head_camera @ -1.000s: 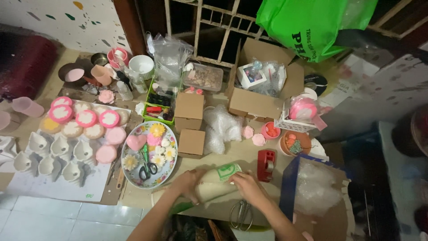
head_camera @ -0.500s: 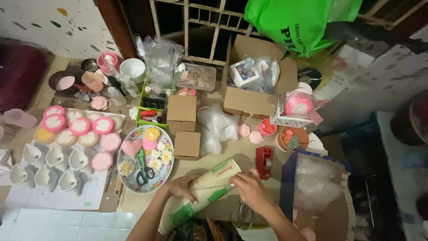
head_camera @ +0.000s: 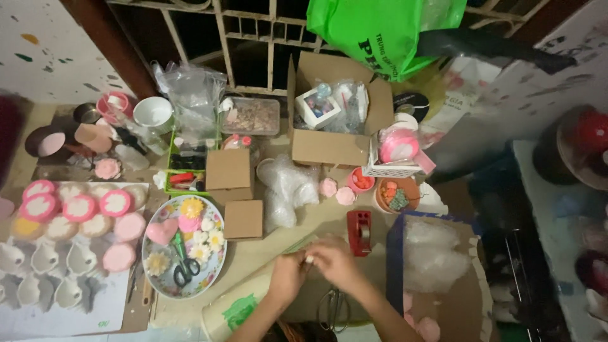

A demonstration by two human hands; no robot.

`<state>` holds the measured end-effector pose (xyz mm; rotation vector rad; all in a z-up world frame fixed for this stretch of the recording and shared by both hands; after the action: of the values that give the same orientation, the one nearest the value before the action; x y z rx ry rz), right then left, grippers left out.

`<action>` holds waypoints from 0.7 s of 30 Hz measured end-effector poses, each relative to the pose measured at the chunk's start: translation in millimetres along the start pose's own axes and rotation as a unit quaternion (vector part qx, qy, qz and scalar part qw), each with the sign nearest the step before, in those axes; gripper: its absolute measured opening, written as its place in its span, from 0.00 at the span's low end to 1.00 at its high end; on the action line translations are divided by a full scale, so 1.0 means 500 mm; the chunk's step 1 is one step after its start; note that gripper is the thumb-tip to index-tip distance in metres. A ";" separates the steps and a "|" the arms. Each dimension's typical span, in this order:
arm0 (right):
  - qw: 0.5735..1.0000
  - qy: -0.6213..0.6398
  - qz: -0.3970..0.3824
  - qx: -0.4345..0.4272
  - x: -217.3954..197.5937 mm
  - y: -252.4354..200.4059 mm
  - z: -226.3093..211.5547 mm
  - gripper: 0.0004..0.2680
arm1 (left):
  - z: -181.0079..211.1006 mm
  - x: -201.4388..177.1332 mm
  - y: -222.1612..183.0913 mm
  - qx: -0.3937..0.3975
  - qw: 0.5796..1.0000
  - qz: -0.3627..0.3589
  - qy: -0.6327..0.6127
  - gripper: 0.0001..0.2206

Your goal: The recorder is trimming and wrapping flower-shaped craft items, possibly soaps or wax candles, at a workstation.

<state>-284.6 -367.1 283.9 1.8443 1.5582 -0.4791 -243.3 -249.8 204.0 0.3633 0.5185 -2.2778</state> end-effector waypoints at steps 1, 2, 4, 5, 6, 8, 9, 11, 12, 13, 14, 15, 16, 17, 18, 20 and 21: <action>1.000 -0.001 0.001 -0.001 -0.013 0.021 0.055 0.06 | 0.010 -0.005 -0.002 0.001 1.000 0.000 0.000 0.11; 0.989 0.033 0.020 0.142 -0.030 0.033 0.155 0.07 | 0.017 -0.015 -0.006 -0.007 1.000 0.019 0.005 0.08; 0.957 0.067 0.038 0.281 -0.016 0.050 0.337 0.08 | 0.021 -0.030 -0.016 -0.015 0.999 0.039 0.010 0.07; 0.947 0.003 0.036 0.318 0.005 0.059 0.432 0.12 | 0.033 -0.036 -0.022 0.028 0.999 0.042 0.003 0.06; 0.933 -0.061 0.035 0.352 0.023 0.077 0.528 0.15 | 0.045 -0.044 -0.022 0.072 0.996 0.047 -0.004 0.06; 0.926 -0.190 -0.036 0.323 0.047 0.145 0.543 0.20 | 0.040 -0.048 -0.020 0.107 0.994 0.032 -0.009 0.06; 0.897 -0.317 -0.108 0.289 0.066 0.180 0.550 0.25 | 0.042 -0.047 -0.021 0.141 0.990 0.013 -0.016 0.07; 0.903 -0.289 -0.131 0.291 0.077 0.211 0.545 0.27 | 0.037 -0.040 -0.027 0.108 0.994 -0.005 -0.006 0.08; 0.907 -0.264 -0.152 0.291 0.083 0.232 0.545 0.28 | 0.031 -0.035 -0.024 0.078 0.997 -0.024 0.002 0.08; 0.908 -0.264 -0.150 0.290 0.081 0.251 0.542 0.28 | 0.025 -0.044 -0.007 0.080 0.997 -0.022 0.003 0.08; 0.911 -0.269 -0.153 0.273 0.082 0.264 0.535 0.33 | 0.007 -0.037 0.004 0.046 0.997 -0.057 0.016 0.09; 0.913 -0.275 -0.156 0.257 0.084 0.274 0.526 0.39 | -0.013 -0.031 0.012 0.012 0.995 -0.092 0.029 0.09; 0.913 -0.275 -0.158 0.257 0.085 0.274 0.525 0.39 | -0.008 -0.038 0.014 0.011 0.995 -0.093 0.028 0.09; 0.908 -0.277 -0.167 0.267 0.088 0.270 0.525 0.39 | 0.000 -0.042 0.014 0.022 0.994 -0.104 0.024 0.09; 0.902 -0.281 -0.175 0.276 0.088 0.267 0.525 0.39 | 0.010 -0.045 0.014 0.035 0.993 -0.115 0.020 0.09; 0.902 -0.288 -0.187 0.261 0.104 0.250 0.545 0.36 | 0.041 -0.070 0.014 0.076 0.994 -0.074 0.027 0.09; 0.903 -0.294 -0.196 0.246 0.112 0.242 0.554 0.33 | 0.063 -0.089 0.012 0.118 0.992 -0.034 0.036 0.10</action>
<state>-117.2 -525.7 80.9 1.4811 1.4424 -1.5789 -212.3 -241.0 248.0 0.5548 0.3007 -2.4057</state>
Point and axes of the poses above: each hand's wrist, its own y-axis towards the middle knuckle, its own x-axis out of the palm, z = x × y, the point moved 8 cm from there along y, towards the middle knuckle, and after that the axes turned 1 degree about -z, right-handed, at the moved point
